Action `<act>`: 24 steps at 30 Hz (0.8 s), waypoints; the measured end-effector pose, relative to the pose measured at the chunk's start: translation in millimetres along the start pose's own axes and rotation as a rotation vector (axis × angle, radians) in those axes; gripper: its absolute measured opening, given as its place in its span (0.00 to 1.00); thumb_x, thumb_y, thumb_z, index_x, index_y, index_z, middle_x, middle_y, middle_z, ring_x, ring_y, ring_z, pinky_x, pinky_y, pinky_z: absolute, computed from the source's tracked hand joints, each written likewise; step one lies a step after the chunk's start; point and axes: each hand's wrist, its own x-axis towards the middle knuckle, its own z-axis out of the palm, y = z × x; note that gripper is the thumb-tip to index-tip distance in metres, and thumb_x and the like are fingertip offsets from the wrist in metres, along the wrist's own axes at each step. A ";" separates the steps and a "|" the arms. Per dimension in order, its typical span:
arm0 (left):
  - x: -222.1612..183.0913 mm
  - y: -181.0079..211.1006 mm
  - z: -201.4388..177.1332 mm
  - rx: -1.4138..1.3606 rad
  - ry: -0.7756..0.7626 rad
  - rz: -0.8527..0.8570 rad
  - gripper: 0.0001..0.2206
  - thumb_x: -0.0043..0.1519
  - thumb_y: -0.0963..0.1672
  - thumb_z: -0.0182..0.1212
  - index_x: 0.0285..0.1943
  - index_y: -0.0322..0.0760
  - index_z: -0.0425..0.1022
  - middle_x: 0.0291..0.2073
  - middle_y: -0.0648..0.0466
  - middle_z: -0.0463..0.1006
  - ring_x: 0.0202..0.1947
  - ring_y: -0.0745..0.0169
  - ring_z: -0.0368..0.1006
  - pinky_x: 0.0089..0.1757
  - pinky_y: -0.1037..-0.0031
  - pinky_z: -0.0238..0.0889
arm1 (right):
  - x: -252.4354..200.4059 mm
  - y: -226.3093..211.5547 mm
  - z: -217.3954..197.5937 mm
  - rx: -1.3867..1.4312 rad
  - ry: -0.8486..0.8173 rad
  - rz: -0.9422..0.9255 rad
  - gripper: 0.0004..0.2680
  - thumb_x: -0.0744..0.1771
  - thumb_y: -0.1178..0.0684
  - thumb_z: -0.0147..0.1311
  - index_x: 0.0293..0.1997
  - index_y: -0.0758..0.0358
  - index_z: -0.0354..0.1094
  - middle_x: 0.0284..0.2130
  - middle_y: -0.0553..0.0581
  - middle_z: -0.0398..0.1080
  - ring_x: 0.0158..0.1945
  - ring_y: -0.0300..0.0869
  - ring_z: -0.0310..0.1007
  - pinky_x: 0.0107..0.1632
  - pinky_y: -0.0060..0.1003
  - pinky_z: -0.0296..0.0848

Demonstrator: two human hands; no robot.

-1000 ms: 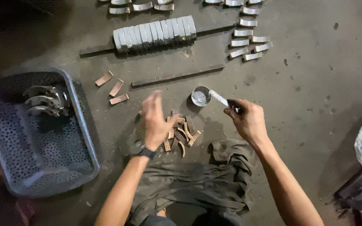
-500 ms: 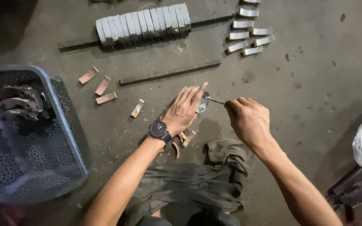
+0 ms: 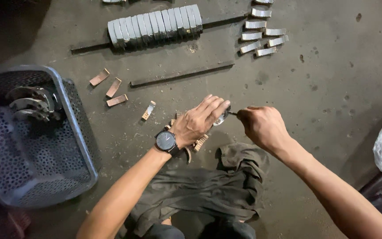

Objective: Applying a white substance or paste to metal curved parts using a small spatula.

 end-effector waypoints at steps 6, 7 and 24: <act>-20.6 -10.9 24.4 -0.029 0.019 -0.009 0.31 0.65 0.38 0.61 0.78 0.34 0.51 0.67 0.42 0.67 0.65 0.42 0.71 0.59 0.65 0.71 | -9.8 8.7 13.6 0.686 -0.307 0.502 0.06 0.67 0.53 0.60 0.41 0.63 0.81 0.22 0.55 0.74 0.22 0.40 0.66 0.29 0.36 0.64; -25.8 -16.9 37.6 -0.074 0.023 -0.068 0.33 0.65 0.38 0.63 0.79 0.35 0.50 0.70 0.41 0.66 0.65 0.43 0.71 0.56 0.68 0.72 | -13.0 14.2 19.0 1.059 -0.405 0.696 0.07 0.67 0.53 0.61 0.40 0.64 0.82 0.21 0.51 0.73 0.22 0.35 0.59 0.26 0.33 0.58; -125.6 -31.3 -18.4 0.065 0.336 -0.726 0.28 0.59 0.44 0.69 0.67 0.30 0.64 0.60 0.40 0.69 0.63 0.39 0.66 0.60 0.52 0.63 | -12.9 -19.1 55.4 0.649 0.325 0.395 0.06 0.66 0.56 0.64 0.41 0.67 0.76 0.28 0.52 0.76 0.30 0.32 0.74 0.34 0.29 0.73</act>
